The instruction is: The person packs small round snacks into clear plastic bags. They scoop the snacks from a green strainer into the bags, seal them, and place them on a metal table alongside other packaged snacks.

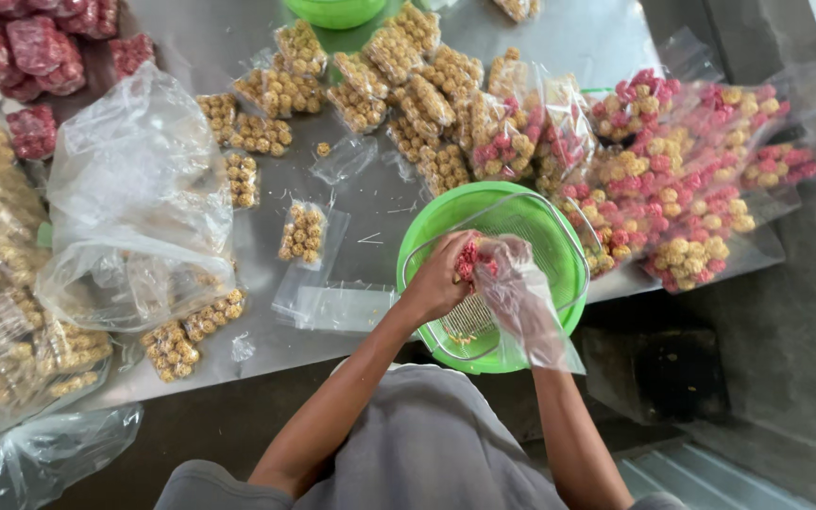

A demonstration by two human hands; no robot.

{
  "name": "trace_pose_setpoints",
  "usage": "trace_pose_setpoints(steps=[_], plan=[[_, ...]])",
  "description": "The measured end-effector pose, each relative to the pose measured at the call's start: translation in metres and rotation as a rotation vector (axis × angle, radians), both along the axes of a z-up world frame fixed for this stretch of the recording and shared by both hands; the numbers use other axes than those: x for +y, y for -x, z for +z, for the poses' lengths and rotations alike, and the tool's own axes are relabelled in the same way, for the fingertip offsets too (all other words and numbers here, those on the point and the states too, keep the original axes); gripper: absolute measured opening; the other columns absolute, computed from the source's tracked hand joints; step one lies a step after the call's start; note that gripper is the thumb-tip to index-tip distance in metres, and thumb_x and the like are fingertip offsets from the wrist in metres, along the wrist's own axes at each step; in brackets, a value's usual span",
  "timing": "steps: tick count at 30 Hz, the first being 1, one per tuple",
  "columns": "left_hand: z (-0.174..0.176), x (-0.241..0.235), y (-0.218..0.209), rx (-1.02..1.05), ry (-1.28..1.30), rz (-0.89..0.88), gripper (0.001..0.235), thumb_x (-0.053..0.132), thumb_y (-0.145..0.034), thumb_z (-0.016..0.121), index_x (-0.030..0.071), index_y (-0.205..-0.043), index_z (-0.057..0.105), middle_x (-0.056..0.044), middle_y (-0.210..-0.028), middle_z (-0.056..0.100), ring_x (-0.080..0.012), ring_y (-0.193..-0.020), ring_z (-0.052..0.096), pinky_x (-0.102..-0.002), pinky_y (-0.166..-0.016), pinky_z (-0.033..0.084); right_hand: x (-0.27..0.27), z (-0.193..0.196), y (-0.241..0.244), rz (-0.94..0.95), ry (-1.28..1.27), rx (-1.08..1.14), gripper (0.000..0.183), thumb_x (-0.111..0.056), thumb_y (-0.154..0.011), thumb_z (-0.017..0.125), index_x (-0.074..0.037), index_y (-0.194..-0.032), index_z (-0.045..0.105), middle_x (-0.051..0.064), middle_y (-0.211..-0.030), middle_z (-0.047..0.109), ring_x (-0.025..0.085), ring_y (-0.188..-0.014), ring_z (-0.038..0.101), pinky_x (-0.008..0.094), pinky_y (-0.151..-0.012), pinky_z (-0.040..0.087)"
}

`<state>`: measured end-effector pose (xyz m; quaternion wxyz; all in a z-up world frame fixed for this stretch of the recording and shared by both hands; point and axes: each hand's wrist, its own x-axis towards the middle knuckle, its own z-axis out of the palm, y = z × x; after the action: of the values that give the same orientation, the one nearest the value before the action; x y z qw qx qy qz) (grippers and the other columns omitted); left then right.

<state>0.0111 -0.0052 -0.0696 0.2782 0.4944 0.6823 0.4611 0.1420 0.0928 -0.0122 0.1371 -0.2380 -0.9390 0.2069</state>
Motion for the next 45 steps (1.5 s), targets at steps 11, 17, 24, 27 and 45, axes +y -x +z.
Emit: trace_pose_setpoints(steps=[11, 17, 24, 27, 45], plan=[[0.056, -0.014, 0.057, -0.218, 0.057, 0.192, 0.066, 0.014, -0.088, 0.069, 0.001, -0.148, 0.045, -0.017, -0.141, 0.055, -0.0259, -0.104, 0.067, -0.037, -0.088, 0.058, 0.007, 0.049, 0.055, 0.217, 0.098, -0.496, 0.015, -0.024, -0.096, 0.062, -0.013, -0.102, 0.072, 0.004, -0.089, 0.075, 0.020, -0.078, 0.073, 0.037, -0.074, 0.058], [0.074, -0.044, 0.126, -0.490, -0.004, 0.371, 0.061, 0.021, -0.093, 0.061, 0.006, -0.149, 0.041, -0.016, -0.141, 0.049, -0.0251, -0.102, 0.066, -0.036, -0.077, 0.065, 0.039, 0.070, 0.119, 0.359, -0.075, 0.018, 0.020, -0.010, -0.096, 0.066, -0.007, -0.113, 0.075, 0.012, -0.112, 0.078, 0.025, -0.098, 0.074, 0.040, -0.097, 0.055], [-0.076, -0.133, 0.183, -0.365, 0.262, 0.525, 0.046, 0.022, -0.091, 0.068, 0.004, -0.133, 0.060, -0.013, -0.117, 0.066, -0.0254, -0.101, 0.070, -0.038, -0.085, 0.056, 0.060, 0.044, 0.183, 0.124, 0.201, -0.127, 0.024, -0.014, -0.100, 0.057, -0.004, -0.117, 0.072, 0.014, -0.108, 0.075, 0.024, -0.091, 0.072, 0.035, -0.083, 0.056], [-0.154, -0.181, 0.178, -0.290, 0.409, 0.522, 0.031, 0.019, -0.094, 0.067, -0.002, -0.117, 0.063, -0.017, -0.103, 0.068, -0.0313, -0.094, 0.067, -0.040, -0.086, 0.054, 0.077, -0.028, 0.225, 0.003, 0.084, -0.470, 0.028, -0.024, -0.108, 0.049, -0.007, -0.118, 0.068, 0.015, -0.097, 0.072, 0.024, -0.079, 0.067, 0.038, -0.072, 0.055], [-0.282, -0.139, 0.257, -0.048, 0.540, 0.722, 0.047, 0.023, -0.093, 0.068, 0.008, -0.136, 0.055, -0.017, -0.132, 0.057, -0.0397, -0.124, 0.051, -0.052, -0.103, 0.044, 0.020, -0.252, 0.463, 0.495, -0.478, -1.083, 0.027, -0.028, -0.097, 0.066, -0.011, -0.118, 0.069, 0.008, -0.115, 0.067, 0.014, -0.084, 0.062, 0.026, -0.060, 0.060]])
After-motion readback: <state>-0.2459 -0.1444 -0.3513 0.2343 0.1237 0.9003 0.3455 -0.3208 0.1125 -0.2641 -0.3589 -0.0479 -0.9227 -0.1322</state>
